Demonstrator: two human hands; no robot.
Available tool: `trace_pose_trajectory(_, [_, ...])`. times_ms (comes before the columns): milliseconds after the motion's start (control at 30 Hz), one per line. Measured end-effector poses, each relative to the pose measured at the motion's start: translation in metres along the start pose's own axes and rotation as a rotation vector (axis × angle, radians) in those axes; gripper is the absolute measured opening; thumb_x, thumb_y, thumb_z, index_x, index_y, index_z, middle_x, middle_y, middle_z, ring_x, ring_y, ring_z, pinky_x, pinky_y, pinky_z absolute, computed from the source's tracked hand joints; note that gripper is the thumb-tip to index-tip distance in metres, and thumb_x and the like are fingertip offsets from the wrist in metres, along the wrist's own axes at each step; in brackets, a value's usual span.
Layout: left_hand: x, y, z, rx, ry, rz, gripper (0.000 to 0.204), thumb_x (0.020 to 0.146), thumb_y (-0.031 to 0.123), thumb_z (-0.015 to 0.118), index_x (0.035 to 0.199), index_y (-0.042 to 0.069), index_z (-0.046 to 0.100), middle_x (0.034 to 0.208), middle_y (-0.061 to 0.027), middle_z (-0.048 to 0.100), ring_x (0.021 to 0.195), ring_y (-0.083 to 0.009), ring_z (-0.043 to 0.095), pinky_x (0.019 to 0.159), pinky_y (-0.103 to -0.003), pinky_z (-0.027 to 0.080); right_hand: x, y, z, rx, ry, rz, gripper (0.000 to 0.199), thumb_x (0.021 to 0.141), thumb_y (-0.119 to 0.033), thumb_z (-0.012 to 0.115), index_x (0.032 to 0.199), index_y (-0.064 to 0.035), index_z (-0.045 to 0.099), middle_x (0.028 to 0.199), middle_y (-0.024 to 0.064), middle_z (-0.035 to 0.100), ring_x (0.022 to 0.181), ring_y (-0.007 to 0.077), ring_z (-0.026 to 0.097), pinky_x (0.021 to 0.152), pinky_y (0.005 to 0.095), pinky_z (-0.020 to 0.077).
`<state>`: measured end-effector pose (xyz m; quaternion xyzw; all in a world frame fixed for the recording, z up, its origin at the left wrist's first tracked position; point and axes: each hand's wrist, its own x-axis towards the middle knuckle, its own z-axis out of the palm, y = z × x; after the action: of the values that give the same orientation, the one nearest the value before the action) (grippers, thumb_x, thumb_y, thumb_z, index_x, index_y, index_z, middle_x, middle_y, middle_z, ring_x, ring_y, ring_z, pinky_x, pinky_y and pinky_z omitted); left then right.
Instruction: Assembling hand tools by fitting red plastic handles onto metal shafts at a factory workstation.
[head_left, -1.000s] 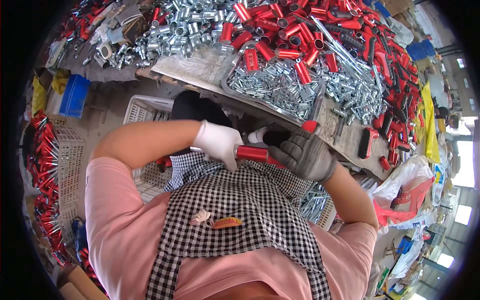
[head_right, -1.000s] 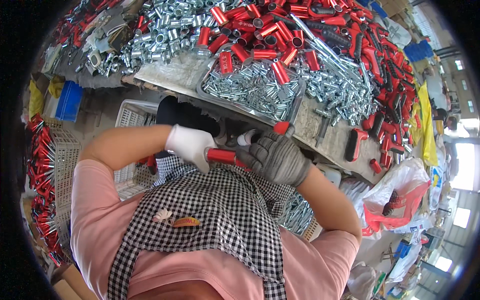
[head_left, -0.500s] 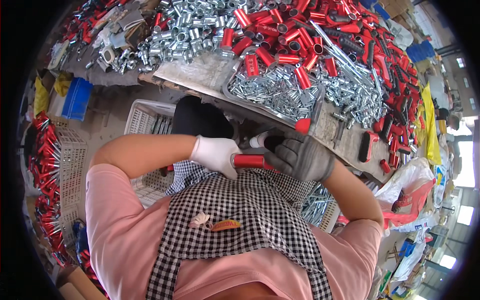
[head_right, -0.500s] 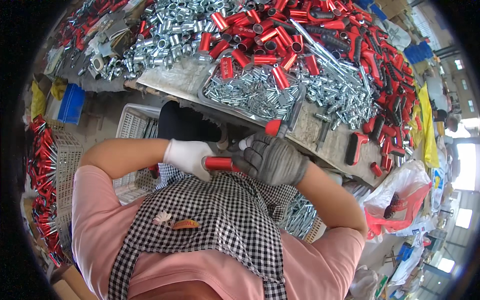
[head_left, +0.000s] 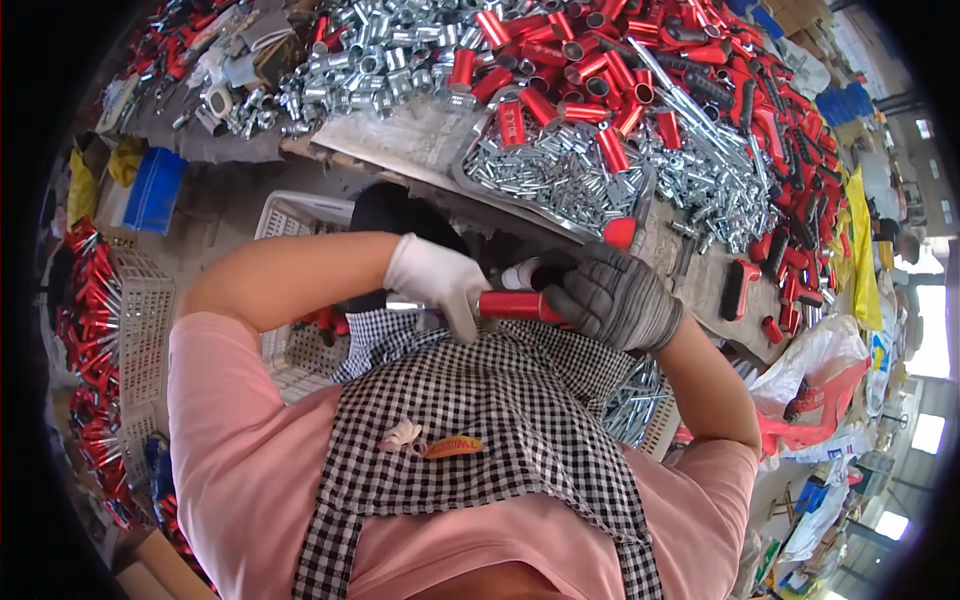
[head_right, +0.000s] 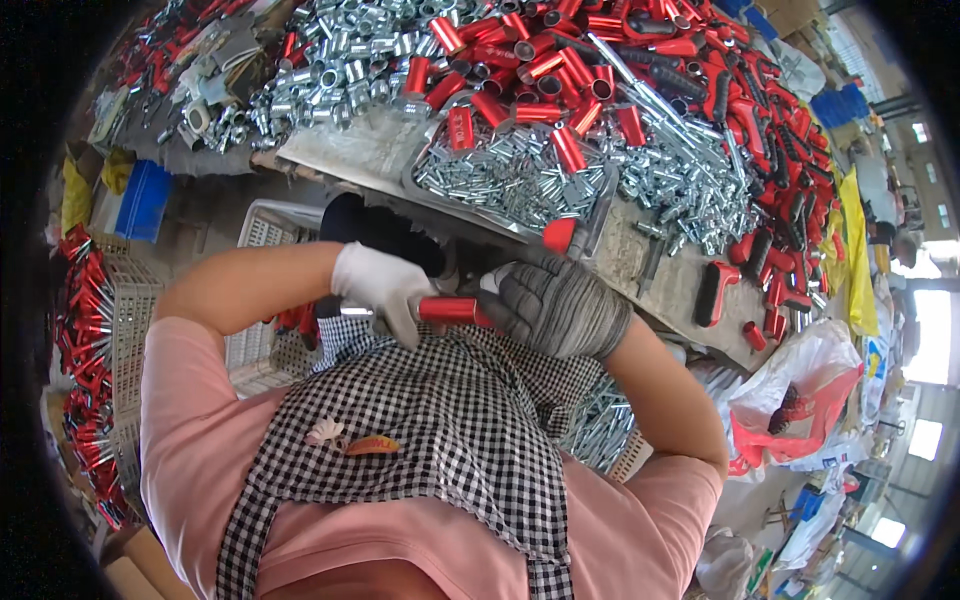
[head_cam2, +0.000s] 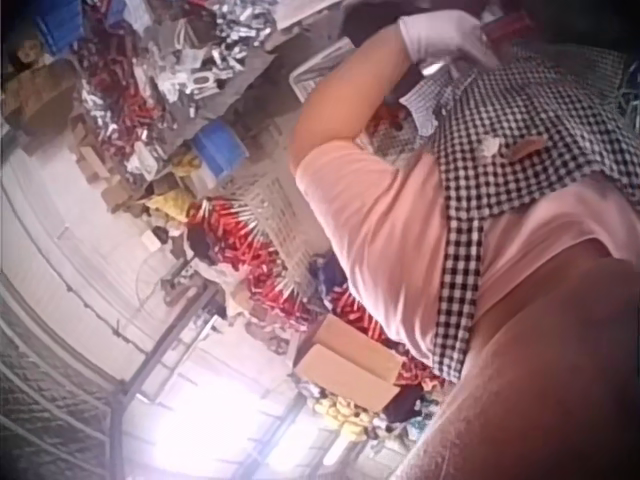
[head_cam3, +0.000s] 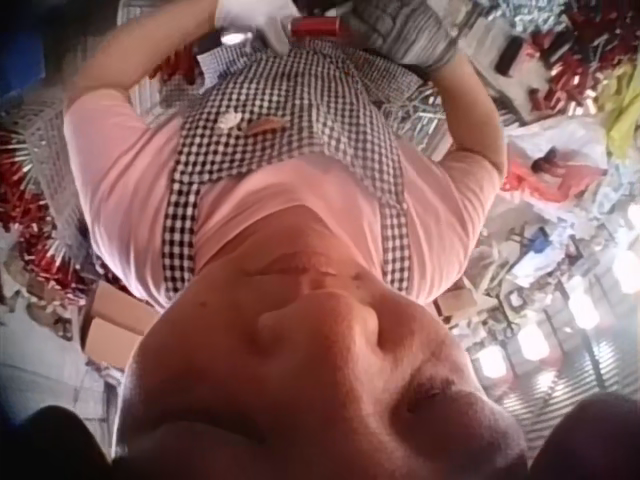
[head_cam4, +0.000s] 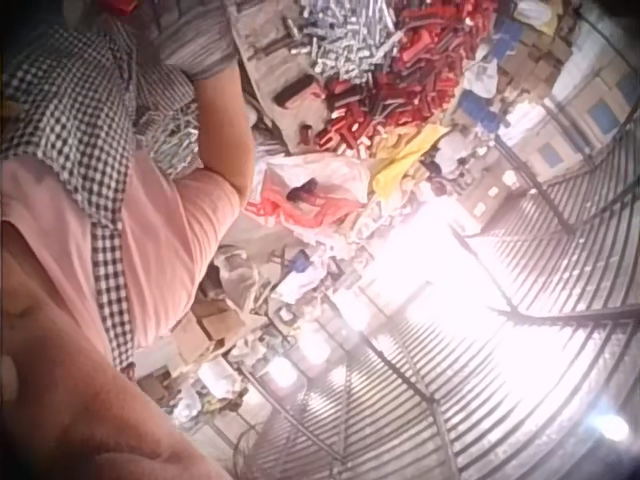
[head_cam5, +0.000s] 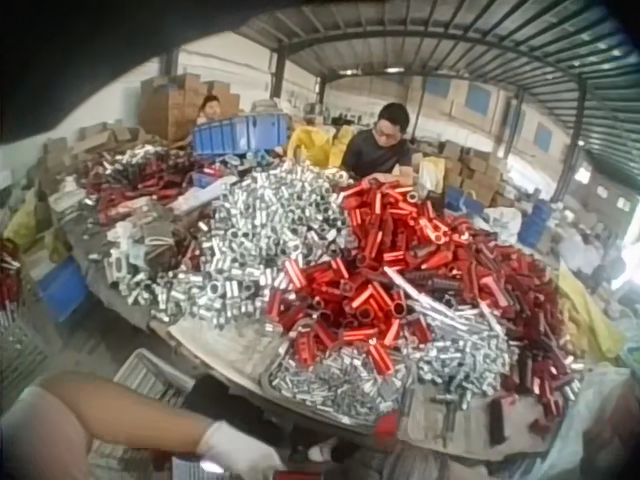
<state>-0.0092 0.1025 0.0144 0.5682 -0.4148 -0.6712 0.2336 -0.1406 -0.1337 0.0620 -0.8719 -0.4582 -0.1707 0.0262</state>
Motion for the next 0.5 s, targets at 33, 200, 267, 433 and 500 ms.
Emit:
trace_pose_trajectory(33, [0.003, -0.003, 0.008, -0.087, -0.056, -0.027, 0.025, 0.074, 0.020, 0.076, 0.089, 0.002, 0.067, 0.073, -0.0026, 0.063, 0.060, -0.0098, 0.057, 0.051, -0.025, 0.049, -0.003, -0.001, 0.008, -0.038, 0.054, -0.121, 0.044, 0.070, -0.021, 0.070, 0.111, -0.0035, 0.065, 0.086, 0.0077, 0.066, 0.079, 0.0248, 0.067, 0.068, 0.0415, 0.0547])
trace_pose_trajectory(200, [-0.002, -0.002, 0.003, 0.980, 0.808, 0.036, 0.018, 0.075, 0.023, 0.062, 0.077, 0.005, 0.064, 0.065, -0.0158, 0.065, 0.061, -0.0363, 0.065, 0.054, -0.045, 0.052, -0.003, -0.035, 0.046, 0.451, 0.074, 0.690, 0.047, 0.068, -0.012, 0.073, 0.113, -0.0040, 0.061, 0.087, 0.0072, 0.065, 0.075, 0.0275, 0.065, 0.069, 0.0383, 0.0544])
trace_pose_trajectory(267, [-0.007, 0.008, -0.025, 1.283, 1.037, 0.196, 0.016, 0.078, 0.023, 0.062, 0.072, 0.008, 0.060, 0.060, -0.0120, 0.061, 0.054, -0.0321, 0.064, 0.051, -0.044, 0.050, 0.011, -0.044, 0.035, 1.861, 0.326, 1.474, 0.040, 0.073, -0.011, 0.072, 0.111, -0.0039, 0.061, 0.087, 0.0066, 0.064, 0.071, 0.0207, 0.061, 0.068, 0.0360, 0.0530])
trace_pose_trajectory(433, [-0.022, 0.027, -0.060, 1.387, 1.308, 0.386, 0.008, 0.077, 0.018, 0.061, 0.074, 0.011, 0.060, 0.064, -0.0084, 0.057, 0.062, -0.0296, 0.060, 0.058, -0.043, 0.045, 0.039, -0.051, 0.040, 2.394, 0.802, 1.036, 0.043, 0.074, -0.016, 0.071, 0.113, -0.0008, 0.060, 0.088, 0.0089, 0.064, 0.071, 0.0170, 0.060, 0.071, 0.0324, 0.0525])
trace_pose_trajectory(500, [-0.033, 0.041, -0.064, 1.228, 1.444, 0.534, 0.014, 0.075, 0.015, 0.063, 0.088, 0.010, 0.064, 0.075, -0.0101, 0.059, 0.074, -0.0302, 0.059, 0.071, -0.044, 0.045, 0.040, -0.046, 0.035, 2.091, 0.780, 1.028, 0.044, 0.075, -0.016, 0.071, 0.115, -0.0003, 0.059, 0.086, 0.0079, 0.066, 0.072, 0.0168, 0.062, 0.072, 0.0328, 0.0528])
